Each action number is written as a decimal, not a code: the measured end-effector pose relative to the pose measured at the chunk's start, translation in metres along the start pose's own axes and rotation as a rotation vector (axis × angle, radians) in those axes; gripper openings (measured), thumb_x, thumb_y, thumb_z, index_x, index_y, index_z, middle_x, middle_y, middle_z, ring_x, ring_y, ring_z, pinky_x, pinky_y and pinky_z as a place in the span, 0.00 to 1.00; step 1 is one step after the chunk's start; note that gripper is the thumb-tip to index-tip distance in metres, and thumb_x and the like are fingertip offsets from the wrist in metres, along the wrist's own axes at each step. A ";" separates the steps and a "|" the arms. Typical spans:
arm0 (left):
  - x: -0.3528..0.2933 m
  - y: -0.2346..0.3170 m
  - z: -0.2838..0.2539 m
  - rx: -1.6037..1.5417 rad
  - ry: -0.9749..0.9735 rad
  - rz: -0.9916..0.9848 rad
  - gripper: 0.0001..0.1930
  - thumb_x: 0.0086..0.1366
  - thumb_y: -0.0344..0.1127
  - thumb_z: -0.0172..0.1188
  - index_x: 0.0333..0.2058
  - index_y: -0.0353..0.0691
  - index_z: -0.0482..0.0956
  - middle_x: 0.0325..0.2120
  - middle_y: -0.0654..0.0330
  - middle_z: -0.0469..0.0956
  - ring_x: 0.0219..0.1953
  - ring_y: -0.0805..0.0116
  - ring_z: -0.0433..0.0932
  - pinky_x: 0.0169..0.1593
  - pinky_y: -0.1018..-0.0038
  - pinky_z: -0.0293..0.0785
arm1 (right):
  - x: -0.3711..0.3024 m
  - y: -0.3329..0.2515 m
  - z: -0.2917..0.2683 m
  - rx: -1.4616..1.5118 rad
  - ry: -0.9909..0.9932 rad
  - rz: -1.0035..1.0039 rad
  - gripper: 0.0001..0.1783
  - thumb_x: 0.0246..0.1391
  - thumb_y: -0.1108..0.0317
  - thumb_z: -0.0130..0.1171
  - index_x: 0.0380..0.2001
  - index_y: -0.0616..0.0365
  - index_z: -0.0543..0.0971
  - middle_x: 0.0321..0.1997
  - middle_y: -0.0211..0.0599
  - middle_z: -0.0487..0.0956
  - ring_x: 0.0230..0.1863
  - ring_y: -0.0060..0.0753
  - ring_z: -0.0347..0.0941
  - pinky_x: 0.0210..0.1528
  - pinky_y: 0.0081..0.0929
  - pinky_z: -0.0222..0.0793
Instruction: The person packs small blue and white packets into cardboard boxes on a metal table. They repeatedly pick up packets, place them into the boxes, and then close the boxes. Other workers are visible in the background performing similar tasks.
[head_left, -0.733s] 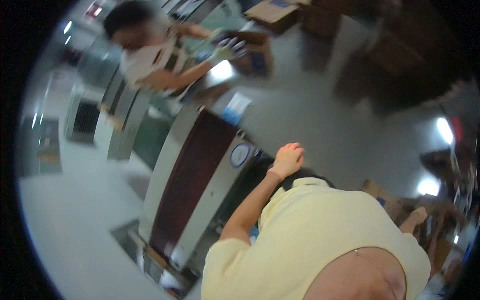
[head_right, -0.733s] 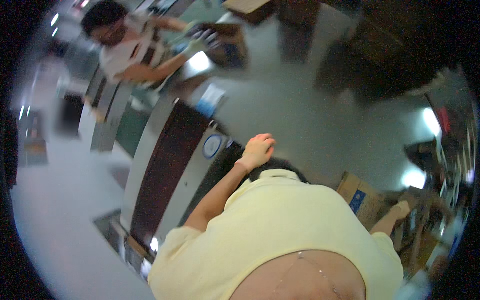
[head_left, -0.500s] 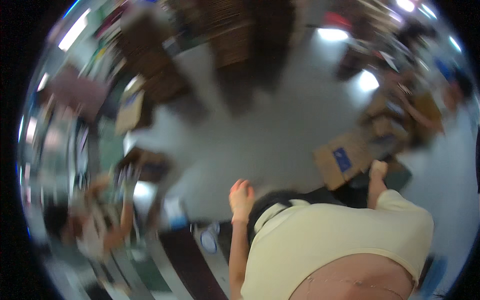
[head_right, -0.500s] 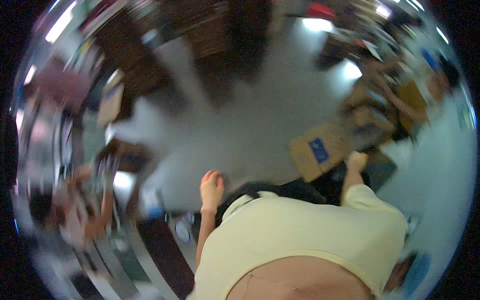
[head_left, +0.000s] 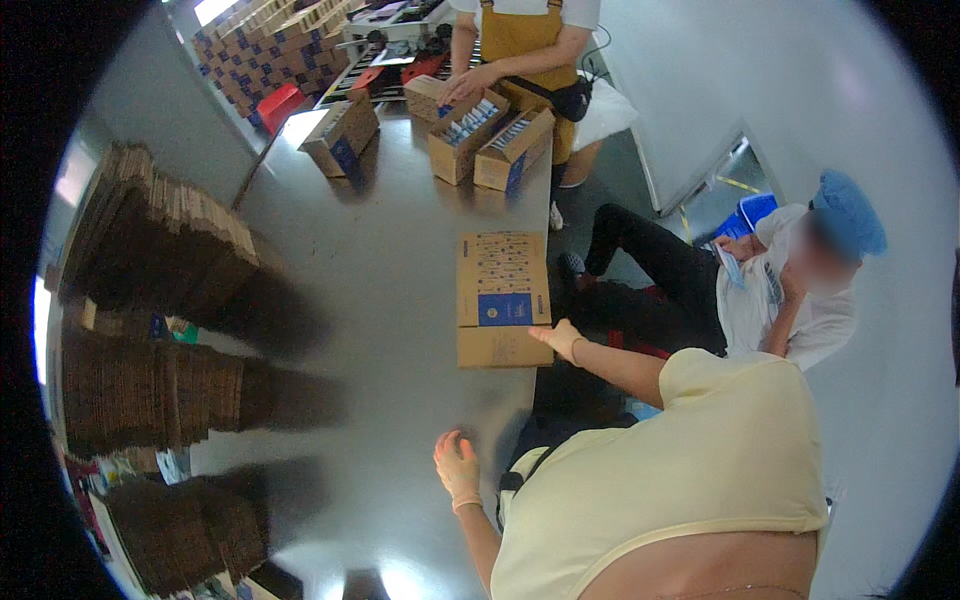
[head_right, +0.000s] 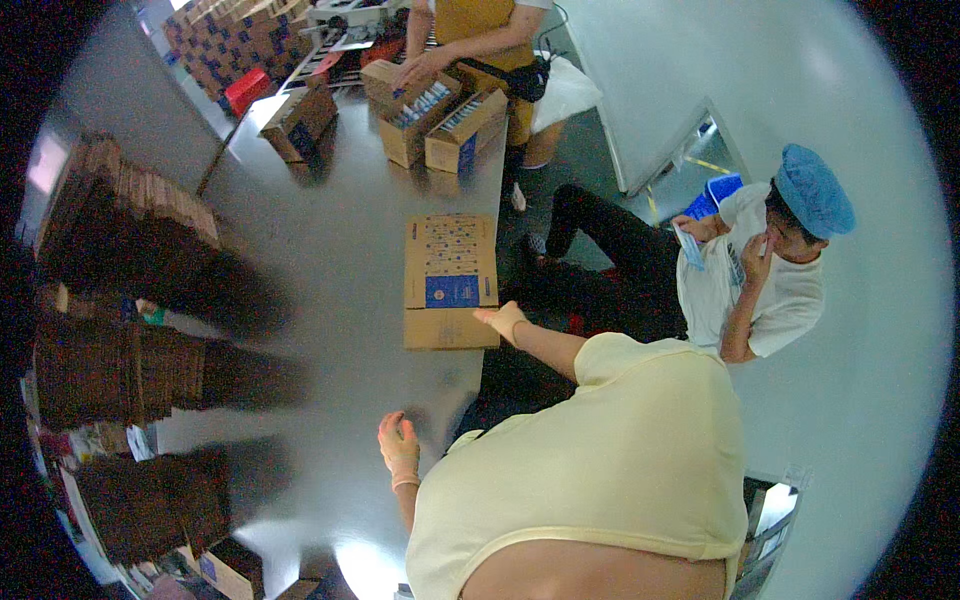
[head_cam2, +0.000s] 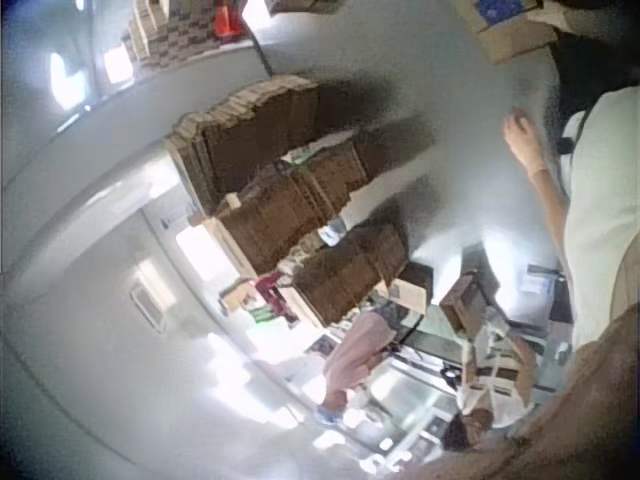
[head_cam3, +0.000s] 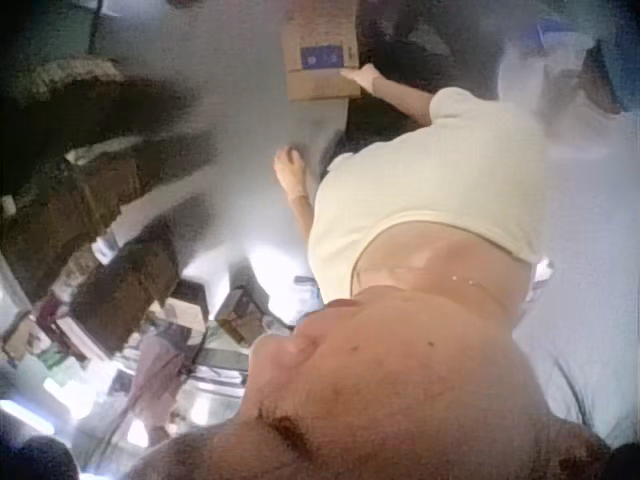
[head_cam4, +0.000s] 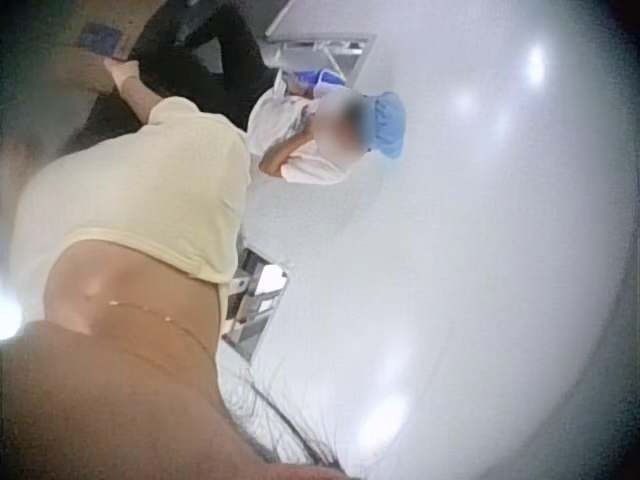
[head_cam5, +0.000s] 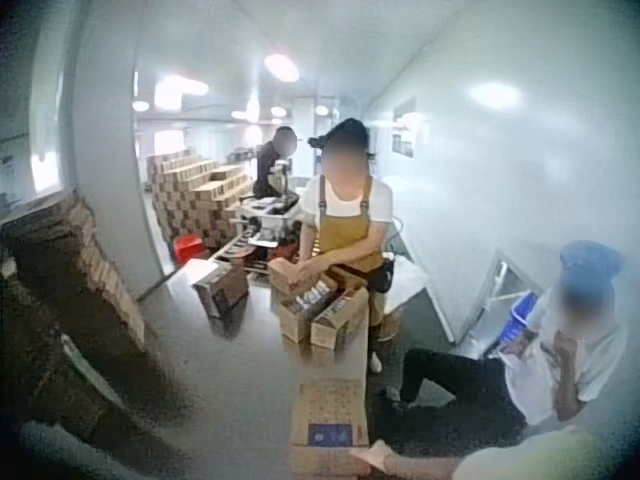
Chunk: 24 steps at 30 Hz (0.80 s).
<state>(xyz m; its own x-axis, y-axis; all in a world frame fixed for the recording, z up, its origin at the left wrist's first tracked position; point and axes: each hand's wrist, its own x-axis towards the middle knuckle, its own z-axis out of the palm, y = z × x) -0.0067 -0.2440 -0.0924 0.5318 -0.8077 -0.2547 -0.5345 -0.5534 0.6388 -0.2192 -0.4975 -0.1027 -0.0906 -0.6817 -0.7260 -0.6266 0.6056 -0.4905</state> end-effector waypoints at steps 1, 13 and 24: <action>0.001 -0.006 0.004 -0.019 0.002 0.017 0.14 0.58 0.36 0.55 0.43 0.41 0.77 0.49 0.55 0.72 0.52 0.54 0.68 0.55 0.62 0.65 | 0.002 0.004 0.011 0.004 0.047 -0.036 0.44 0.47 0.46 0.64 0.55 0.73 0.63 0.51 0.60 0.72 0.50 0.49 0.72 0.48 0.41 0.71; -0.104 -0.058 0.028 -0.125 0.156 -0.314 0.13 0.57 0.34 0.55 0.42 0.39 0.77 0.46 0.51 0.74 0.50 0.50 0.70 0.54 0.60 0.67 | 0.044 0.022 0.022 -0.041 -0.049 -0.053 0.19 0.54 0.61 0.61 0.39 0.68 0.76 0.35 0.45 0.79 0.29 0.35 0.75 0.30 0.33 0.72; -0.175 -0.052 0.067 -0.297 0.370 -0.544 0.13 0.59 0.36 0.52 0.41 0.40 0.78 0.45 0.52 0.75 0.49 0.50 0.71 0.53 0.62 0.68 | 0.070 0.004 0.029 0.208 -0.181 0.103 0.37 0.48 0.59 0.66 0.58 0.60 0.64 0.64 0.42 0.62 0.62 0.45 0.60 0.58 0.42 0.63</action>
<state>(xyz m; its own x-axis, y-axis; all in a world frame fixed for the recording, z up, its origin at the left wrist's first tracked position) -0.1163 -0.0874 -0.1293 0.8875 -0.2827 -0.3638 0.0424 -0.7361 0.6755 -0.2059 -0.5314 -0.1695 0.0060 -0.5389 -0.8424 -0.4477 0.7518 -0.4841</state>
